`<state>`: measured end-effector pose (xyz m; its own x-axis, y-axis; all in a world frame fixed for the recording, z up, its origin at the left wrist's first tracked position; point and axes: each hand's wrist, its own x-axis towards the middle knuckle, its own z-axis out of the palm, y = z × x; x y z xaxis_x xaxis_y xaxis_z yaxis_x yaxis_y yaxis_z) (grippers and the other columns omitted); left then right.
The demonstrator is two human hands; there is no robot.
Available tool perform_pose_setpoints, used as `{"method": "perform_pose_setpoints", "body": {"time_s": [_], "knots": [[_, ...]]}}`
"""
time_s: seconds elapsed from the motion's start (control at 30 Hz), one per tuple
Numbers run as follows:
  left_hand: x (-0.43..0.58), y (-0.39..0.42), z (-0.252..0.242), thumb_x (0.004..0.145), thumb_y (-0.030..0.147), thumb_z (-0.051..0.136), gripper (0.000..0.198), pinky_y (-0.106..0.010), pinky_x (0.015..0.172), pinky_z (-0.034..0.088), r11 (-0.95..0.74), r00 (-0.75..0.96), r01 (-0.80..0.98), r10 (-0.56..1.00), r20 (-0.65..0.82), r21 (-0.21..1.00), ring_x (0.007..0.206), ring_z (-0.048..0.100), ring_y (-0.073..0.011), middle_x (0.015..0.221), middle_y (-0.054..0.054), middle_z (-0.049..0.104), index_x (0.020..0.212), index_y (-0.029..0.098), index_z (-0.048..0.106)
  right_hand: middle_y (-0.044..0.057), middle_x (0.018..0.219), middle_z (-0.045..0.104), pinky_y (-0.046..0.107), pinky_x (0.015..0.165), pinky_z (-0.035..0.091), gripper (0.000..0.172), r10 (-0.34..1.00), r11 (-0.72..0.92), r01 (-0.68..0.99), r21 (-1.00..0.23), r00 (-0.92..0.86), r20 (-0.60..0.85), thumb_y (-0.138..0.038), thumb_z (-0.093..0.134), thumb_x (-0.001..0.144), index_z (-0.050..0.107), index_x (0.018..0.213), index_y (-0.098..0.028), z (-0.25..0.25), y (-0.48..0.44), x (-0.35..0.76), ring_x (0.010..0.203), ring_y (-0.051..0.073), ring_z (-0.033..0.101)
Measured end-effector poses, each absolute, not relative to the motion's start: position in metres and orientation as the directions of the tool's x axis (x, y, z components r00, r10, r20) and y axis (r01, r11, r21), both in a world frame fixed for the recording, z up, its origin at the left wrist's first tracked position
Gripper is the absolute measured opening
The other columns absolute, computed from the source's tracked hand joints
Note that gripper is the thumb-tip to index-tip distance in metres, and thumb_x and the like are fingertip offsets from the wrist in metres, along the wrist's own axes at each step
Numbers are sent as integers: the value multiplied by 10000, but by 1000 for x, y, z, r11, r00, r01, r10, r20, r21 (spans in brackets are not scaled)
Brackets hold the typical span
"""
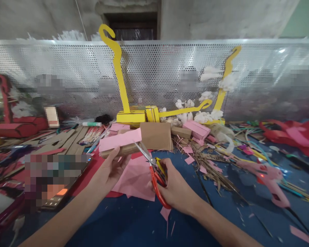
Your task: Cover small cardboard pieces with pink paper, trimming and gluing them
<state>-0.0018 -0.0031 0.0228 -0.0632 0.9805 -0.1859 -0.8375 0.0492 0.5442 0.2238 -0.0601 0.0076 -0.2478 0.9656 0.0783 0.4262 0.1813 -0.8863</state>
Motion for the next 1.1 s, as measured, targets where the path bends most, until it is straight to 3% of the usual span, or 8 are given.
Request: {"method": "perform_pose_setpoints", "body": {"time_s": [0.13, 0.3, 0.53, 0.7, 0.93, 1.1], "knots": [[6, -7, 18, 811, 36, 810, 424, -321, 915, 663, 52, -52, -808, 986, -159, 587, 968, 778, -191, 1091, -56, 797, 1176, 223, 701, 39, 1004, 650, 391, 841, 550, 501, 971, 185, 419, -889, -214, 102, -340, 736, 861, 390, 1210, -239, 4, -60, 222, 951, 240, 644], [11, -9, 10, 855, 30, 764, 347, -337, 936, 661, 80, -47, -810, 979, -200, 581, 994, 775, -185, 1119, -62, 794, 1149, 207, 708, 78, 1050, 641, 420, 872, 524, 305, 952, 301, 494, -816, -200, 230, -378, 607, 947, 448, 1152, -218, -1, -58, 226, 969, 251, 628], [15, -15, 8, 857, 44, 776, 370, -361, 1021, 617, 98, -33, -834, 974, -226, 543, 1045, 771, -184, 1149, -49, 794, 1168, 233, 711, 28, 914, 625, 335, 716, 487, 203, 943, 330, 458, -826, -201, 266, -373, 576, 957, 446, 1038, -239, -3, -53, 227, 806, 195, 595], [15, -15, 9, 875, 33, 750, 395, -364, 1030, 609, 87, -21, -840, 981, -192, 536, 1057, 768, -176, 1188, -47, 786, 1209, 239, 700, -32, 776, 574, 288, 609, 425, 211, 954, 300, 449, -842, -163, 253, -382, 586, 957, 421, 974, -252, -5, -51, 226, 666, 153, 527], [13, -14, 11, 872, 32, 751, 410, -356, 1004, 628, 65, -27, -840, 986, -162, 539, 1047, 772, -183, 1200, -53, 783, 1221, 239, 692, -19, 785, 623, 285, 572, 437, 264, 974, 212, 337, -917, -150, 170, -499, 527, 1008, 424, 1002, -256, -10, -46, 228, 603, 148, 556], [12, -12, 12, 850, 35, 775, 442, -309, 966, 641, 92, -14, -847, 981, -196, 524, 968, 784, -162, 1134, -51, 797, 1235, 230, 677, 20, 905, 602, 303, 705, 503, 388, 968, 247, 292, -924, -109, 225, -589, 633, 924, 484, 997, -238, -11, -44, 228, 790, 178, 592]]}}
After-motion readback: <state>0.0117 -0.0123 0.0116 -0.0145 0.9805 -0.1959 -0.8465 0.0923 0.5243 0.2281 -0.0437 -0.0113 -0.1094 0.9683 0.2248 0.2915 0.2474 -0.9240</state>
